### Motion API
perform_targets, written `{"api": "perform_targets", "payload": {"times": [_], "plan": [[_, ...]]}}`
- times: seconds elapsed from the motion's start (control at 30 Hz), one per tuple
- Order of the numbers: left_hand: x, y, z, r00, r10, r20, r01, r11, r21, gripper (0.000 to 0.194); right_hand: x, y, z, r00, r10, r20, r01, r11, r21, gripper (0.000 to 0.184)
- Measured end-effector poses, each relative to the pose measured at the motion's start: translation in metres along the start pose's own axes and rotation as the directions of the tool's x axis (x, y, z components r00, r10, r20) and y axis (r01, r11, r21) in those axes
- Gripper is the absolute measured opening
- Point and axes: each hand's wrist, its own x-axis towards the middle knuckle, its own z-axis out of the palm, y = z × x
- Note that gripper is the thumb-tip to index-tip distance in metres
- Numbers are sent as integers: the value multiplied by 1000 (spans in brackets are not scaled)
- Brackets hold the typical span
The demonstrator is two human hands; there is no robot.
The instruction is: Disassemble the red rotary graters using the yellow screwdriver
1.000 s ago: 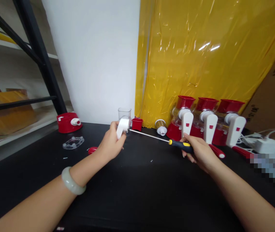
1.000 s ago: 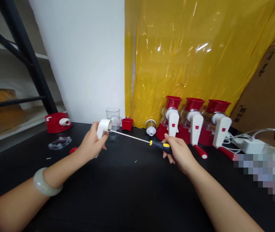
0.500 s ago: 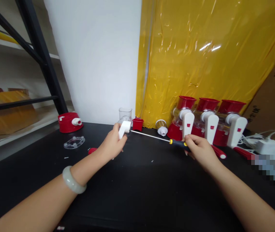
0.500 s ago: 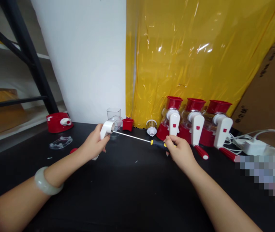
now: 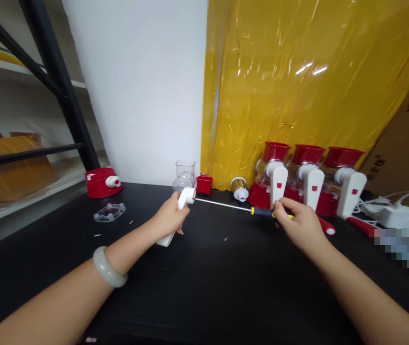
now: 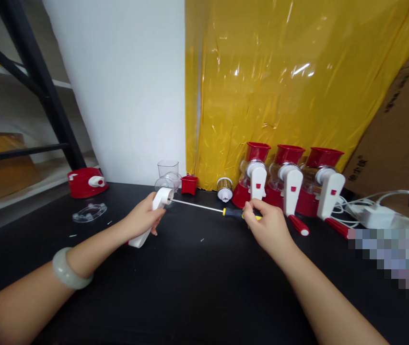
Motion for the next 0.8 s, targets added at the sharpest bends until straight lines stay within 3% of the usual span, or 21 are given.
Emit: {"api": "perform_targets", "payload": {"times": [0.23, 0.37, 0.43, 0.53, 0.6, 0.7, 0.8], "plan": [[-2, 0, 4, 994, -84, 64, 89, 993, -72, 31, -1, 0, -3, 982, -176, -73, 170, 982, -84, 26], [-2, -1, 5, 992, -90, 83, 94, 994, -47, 29, -1, 0, -3, 978, -197, -74, 192, 979, -66, 26], [-1, -2, 6, 995, -76, 63, 78, 996, -34, 28, -1, 1, -3, 990, -120, -70, 119, 993, -15, 24], [-2, -2, 6, 1000, -5, 0, 5, 1000, -17, 27, 2, 5, -1, 990, 143, 7, -142, 971, 192, 19], [-3, 0, 5, 996, 70, -53, -69, 998, 6, 26, 5, 6, 0, 950, 287, 125, -313, 867, 388, 19], [-7, 4, 3, 975, 175, -137, -169, 984, 52, 28, 7, 5, 3, 880, 368, 299, -474, 706, 526, 27], [-10, 6, 1, 952, 240, -189, -227, 970, 88, 28, 7, 4, 4, 837, 419, 353, -543, 722, 428, 35]]}}
